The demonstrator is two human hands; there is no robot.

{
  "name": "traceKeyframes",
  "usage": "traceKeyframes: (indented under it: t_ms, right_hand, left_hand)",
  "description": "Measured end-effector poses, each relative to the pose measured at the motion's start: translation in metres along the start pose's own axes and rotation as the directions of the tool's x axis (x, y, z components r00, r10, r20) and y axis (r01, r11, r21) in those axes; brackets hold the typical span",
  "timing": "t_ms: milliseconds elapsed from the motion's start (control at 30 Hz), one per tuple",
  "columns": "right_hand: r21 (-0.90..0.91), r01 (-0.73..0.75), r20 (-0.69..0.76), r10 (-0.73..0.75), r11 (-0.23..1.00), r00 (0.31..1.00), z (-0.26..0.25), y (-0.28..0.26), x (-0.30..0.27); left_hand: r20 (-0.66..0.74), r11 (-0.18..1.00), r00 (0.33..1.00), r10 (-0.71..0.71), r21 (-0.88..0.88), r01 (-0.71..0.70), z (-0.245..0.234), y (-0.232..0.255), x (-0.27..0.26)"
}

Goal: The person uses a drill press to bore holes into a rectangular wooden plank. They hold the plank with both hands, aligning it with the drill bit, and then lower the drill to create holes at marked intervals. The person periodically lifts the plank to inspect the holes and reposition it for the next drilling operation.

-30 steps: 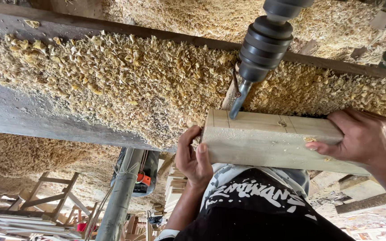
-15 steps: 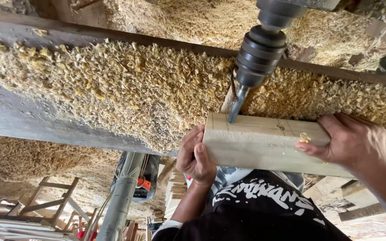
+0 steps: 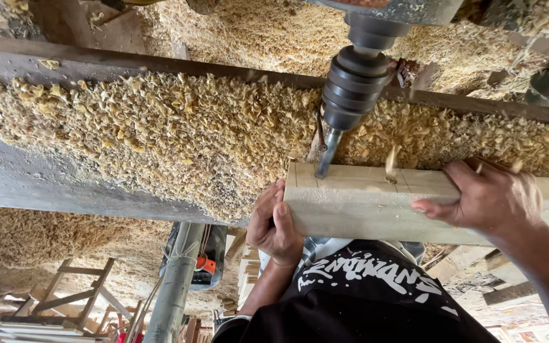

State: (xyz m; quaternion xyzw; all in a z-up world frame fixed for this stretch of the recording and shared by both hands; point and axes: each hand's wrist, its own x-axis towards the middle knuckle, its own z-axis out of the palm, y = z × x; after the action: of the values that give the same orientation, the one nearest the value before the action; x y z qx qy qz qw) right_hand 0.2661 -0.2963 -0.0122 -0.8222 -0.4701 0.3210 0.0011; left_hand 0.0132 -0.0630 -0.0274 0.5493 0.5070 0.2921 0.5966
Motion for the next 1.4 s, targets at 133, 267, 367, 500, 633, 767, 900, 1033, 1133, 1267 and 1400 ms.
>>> traceKeyframes:
  t_ms: [133, 267, 367, 500, 633, 767, 900, 1033, 1133, 1267, 1400]
  right_hand:
    - [0.022, -0.049, 0.097, 0.047, 0.999, 0.994, -0.001, 0.001, 0.003]
    - [0.037, -0.093, 0.15, 0.087, 0.995, 0.985, -0.003, 0.002, 0.001]
    - [0.021, -0.071, 0.182, 0.066, 0.997, 0.981, 0.0, 0.01, 0.0]
    - [0.031, -0.162, 0.172, 0.154, 0.986, 0.973, 0.015, 0.016, -0.008]
    - [0.132, -0.008, -0.035, 0.012, 0.991, 0.999, 0.018, 0.036, 0.001]
    - [0.21, -0.222, 0.266, 0.163, 0.952, 0.95, 0.021, 0.032, -0.009]
    - [-0.275, -0.213, 0.514, 0.331, 0.937, 0.792, 0.008, 0.035, -0.013]
    - [0.042, -0.024, -0.092, 0.027, 0.999, 0.995, 0.013, 0.032, 0.002]
    - [-0.067, -0.078, -0.006, 0.078, 0.995, 0.997, -0.005, 0.025, 0.006]
    - [-0.044, -0.09, 0.007, 0.09, 0.995, 0.996, -0.011, 0.021, 0.012]
    - [-0.094, -0.09, -0.01, 0.089, 0.991, 0.996, -0.015, 0.024, 0.011]
  left_hand:
    - [-0.07, 0.99, 0.997, -0.031, -0.142, 0.021, 0.005, -0.008, 0.0]
    - [0.016, 1.0, 1.0, -0.021, -0.013, 0.021, 0.003, 0.004, 0.003]
    - [-0.01, 0.997, 1.0, -0.005, -0.075, 0.005, 0.008, 0.002, 0.006]
    - [-0.003, 0.999, 1.0, -0.007, -0.037, 0.007, 0.016, 0.008, 0.018]
    - [0.02, 1.0, 1.0, 0.005, -0.007, -0.005, 0.03, 0.018, 0.031]
    - [0.025, 0.999, 0.999, -0.033, -0.022, 0.034, 0.033, 0.028, 0.034]
    - [0.017, 1.0, 1.0, -0.024, 0.014, 0.024, 0.038, 0.025, 0.041]
    - [0.029, 0.998, 0.998, -0.059, 0.019, 0.059, 0.033, 0.026, 0.034]
    - [-0.001, 0.996, 0.999, -0.039, -0.084, 0.039, 0.038, 0.019, 0.037]
    - [0.049, 0.999, 0.999, -0.01, 0.031, 0.008, 0.036, 0.024, 0.04]
    - [0.049, 0.999, 0.999, 0.008, 0.037, -0.01, 0.041, 0.026, 0.045]
